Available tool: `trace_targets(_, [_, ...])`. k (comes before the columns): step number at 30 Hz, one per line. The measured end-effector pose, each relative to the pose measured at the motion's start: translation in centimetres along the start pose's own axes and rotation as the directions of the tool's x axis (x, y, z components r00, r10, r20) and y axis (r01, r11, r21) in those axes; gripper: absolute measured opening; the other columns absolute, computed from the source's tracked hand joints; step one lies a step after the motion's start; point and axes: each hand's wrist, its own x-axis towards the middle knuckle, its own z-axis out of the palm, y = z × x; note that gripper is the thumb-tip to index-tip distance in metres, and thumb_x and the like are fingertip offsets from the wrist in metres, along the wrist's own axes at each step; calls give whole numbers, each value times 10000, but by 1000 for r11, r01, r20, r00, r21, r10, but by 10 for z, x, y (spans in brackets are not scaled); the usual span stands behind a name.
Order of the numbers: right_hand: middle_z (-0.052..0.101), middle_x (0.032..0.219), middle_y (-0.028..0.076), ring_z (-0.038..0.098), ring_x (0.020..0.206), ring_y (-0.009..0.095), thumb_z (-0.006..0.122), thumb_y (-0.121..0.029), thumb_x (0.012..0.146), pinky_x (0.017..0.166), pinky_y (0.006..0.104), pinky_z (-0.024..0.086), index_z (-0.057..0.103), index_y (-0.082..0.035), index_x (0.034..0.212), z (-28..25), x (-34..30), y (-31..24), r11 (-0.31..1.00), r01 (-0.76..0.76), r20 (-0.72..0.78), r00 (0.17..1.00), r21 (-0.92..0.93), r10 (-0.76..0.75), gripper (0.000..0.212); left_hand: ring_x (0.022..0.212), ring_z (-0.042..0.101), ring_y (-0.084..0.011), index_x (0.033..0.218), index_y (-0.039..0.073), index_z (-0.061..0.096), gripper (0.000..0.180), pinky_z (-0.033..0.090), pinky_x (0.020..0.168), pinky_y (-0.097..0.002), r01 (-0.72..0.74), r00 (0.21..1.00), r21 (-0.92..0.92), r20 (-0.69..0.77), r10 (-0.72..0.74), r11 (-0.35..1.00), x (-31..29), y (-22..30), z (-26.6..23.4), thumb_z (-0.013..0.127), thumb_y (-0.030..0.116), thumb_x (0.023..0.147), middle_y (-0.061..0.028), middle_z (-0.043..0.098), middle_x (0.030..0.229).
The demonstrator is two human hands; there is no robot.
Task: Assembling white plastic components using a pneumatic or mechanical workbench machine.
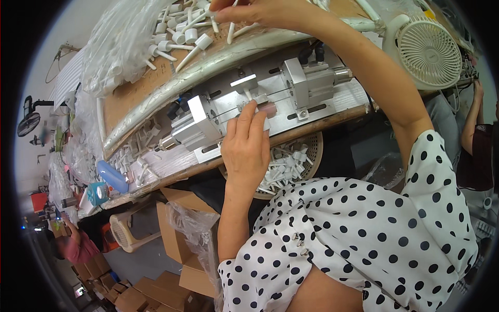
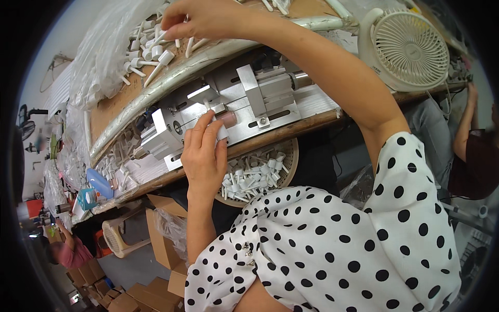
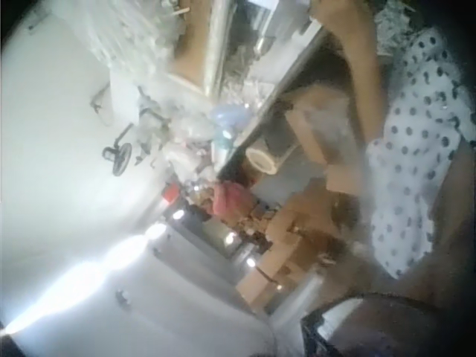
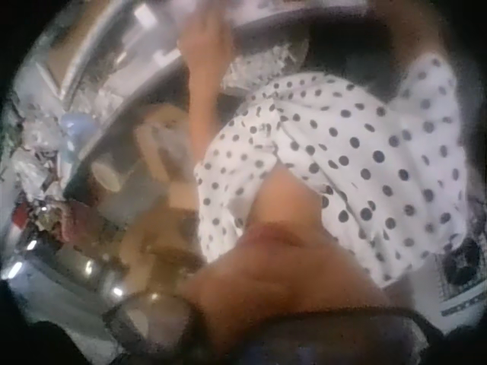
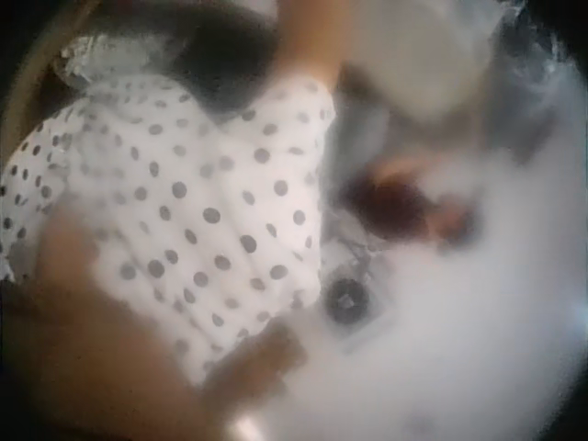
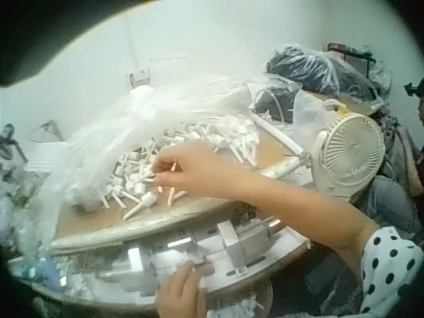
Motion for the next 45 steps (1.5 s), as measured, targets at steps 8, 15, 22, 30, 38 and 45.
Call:
trace_targets(8, [606, 966, 74, 591, 807, 113, 640, -80, 787, 690, 245, 479, 606, -4, 991, -17, -59, -13, 712, -272, -57, 914, 648, 401, 221, 899, 564, -298, 1010, 53, 549, 327, 466, 737, -362, 36, 991, 13, 132, -38, 999, 12, 10, -18, 627, 49, 692, -123, 538, 1112])
trace_targets(15, [645, 817, 17, 583, 755, 89, 698, -111, 721, 669, 227, 452, 670, -71, 885, 8, -95, -42, 909, 68, -191, 982, 410, 12, 171, 686, 607, -278, 808, 32, 616, 356, 465, 627, -388, 278, 932, 285, -311, -186, 917, 121, -45, -40, 597, 383, 746, -115, 640, 763])
trace_targets(22, [608, 768, 24, 570, 797, 177, 648, -131, 688, 740, 287, 446, 622, -74, 782, 66, -107, -45, 944, 327, -96, 942, 39, -322, 113, 657, 600, -234, 885, 45, 605, 459, 450, 622, -339, 297, 953, 492, -95, -288, 819, 133, -49, -47, 630, 476, 728, -99, 601, 670])
trace_targets(30, [545, 744, 16, 556, 729, 166, 558, -107, 675, 725, 299, 443, 550, -69, 784, 83, -112, -45, 911, 310, 37, 949, -272, -312, 115, 713, 590, -133, 1007, -30, 564, 206, 471, 607, -230, 302, 876, -678, -80, -475, 670, 52, -26, -62, 599, 47, 819, -62, 589, 861])
trace_targets(38, [593, 938, 63, 601, 799, 200, 633, -87, 757, 677, 299, 499, 591, -77, 1006, 7, -48, -13, 885, 210, 22, 975, -416, -221, 253, 927, 521, -135, 1020, -19, 564, 313, 450, 768, -235, 175, 905, -750, -134, -404, 638, -10, -9, -38, 636, -57, 718, -84, 450, 1098])
trace_targets(45, [584, 872, 153, 561, 801, 292, 535, -43, 736, 715, 347, 444, 572, -9, 851, -20, -42, 27, 986, -75, 157, 983, -152, 99, 124, 929, 540, -176, 990, 0, 584, 303, 468, 749, -265, 152, 962, -371, -159, -224, 916, -16, 9, -17, 628, -48, 694, -110, 499, 1123])
